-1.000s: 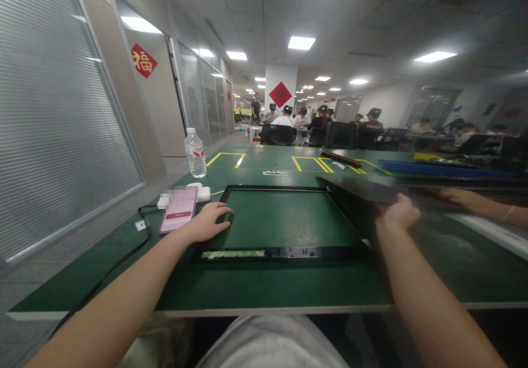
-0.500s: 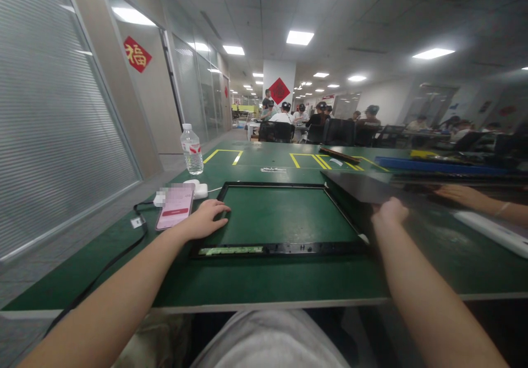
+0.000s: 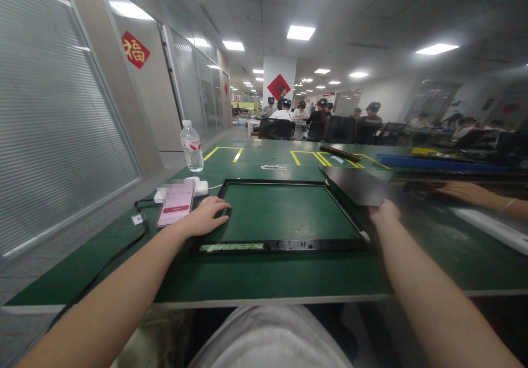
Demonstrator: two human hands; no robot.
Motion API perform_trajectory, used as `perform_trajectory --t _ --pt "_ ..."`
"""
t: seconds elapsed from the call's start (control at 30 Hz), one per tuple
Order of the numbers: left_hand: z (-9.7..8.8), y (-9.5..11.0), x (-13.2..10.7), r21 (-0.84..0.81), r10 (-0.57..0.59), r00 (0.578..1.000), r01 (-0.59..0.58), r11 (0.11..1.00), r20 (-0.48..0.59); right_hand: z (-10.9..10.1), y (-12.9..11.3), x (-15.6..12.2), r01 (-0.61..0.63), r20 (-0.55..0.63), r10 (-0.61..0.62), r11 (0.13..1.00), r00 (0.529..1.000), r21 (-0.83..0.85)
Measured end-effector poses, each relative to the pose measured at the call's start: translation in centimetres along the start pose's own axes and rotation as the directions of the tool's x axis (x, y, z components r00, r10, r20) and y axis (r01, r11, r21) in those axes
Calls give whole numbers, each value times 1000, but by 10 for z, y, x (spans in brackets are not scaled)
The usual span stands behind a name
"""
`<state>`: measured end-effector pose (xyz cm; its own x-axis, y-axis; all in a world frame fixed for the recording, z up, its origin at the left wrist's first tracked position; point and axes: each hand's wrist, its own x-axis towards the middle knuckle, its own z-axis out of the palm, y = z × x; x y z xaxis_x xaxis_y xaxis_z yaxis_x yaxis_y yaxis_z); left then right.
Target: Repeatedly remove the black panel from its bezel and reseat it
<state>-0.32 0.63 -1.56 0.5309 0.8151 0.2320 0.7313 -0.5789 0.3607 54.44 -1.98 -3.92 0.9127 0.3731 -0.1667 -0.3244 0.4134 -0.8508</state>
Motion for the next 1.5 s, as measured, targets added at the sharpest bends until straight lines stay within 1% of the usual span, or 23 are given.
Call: perform_trajectory --t 0.17,0.23,0.4,0.5,0.63,0.87,1.17,1.27,1.4,1.5 --pt "1 -1 0 -29 10 1000 -10 1000 -18 0 -2 5 -78 12 78 996 997 50" --pt "0 1 0 -27 12 1000 -13 1000 -17 0 -3 5 -109 50 106 992 993 67" --pt "-1 4 0 4 18 1000 -18 1000 -5 -1 -3 10 -165 188 141 979 972 121" --pt "-1 5 1 0 18 1000 -18 1000 -11 -2 -2 11 -189 230 157 974 960 126" --pt "-1 5 1 14 27 1000 -26 1000 -6 -3 -3 11 -199 230 171 974 958 104" --pt "-1 4 1 132 55 998 -59 990 34 -2 -4 10 -250 209 221 960 953 126" --pt "-2 8 1 106 45 999 -46 993 18 -3 -5 5 -211 203 183 969 962 126" --pt "-2 9 1 76 37 999 -37 996 9 -1 -4 3 -180 193 153 975 969 133" --pt "-2 11 0 18 24 1000 -23 1000 -13 5 -3 -2 -111 170 86 984 982 140" --pt "-2 12 0 -28 6 999 -7 1000 -33 10 -6 -11 -86 197 52 982 979 167"
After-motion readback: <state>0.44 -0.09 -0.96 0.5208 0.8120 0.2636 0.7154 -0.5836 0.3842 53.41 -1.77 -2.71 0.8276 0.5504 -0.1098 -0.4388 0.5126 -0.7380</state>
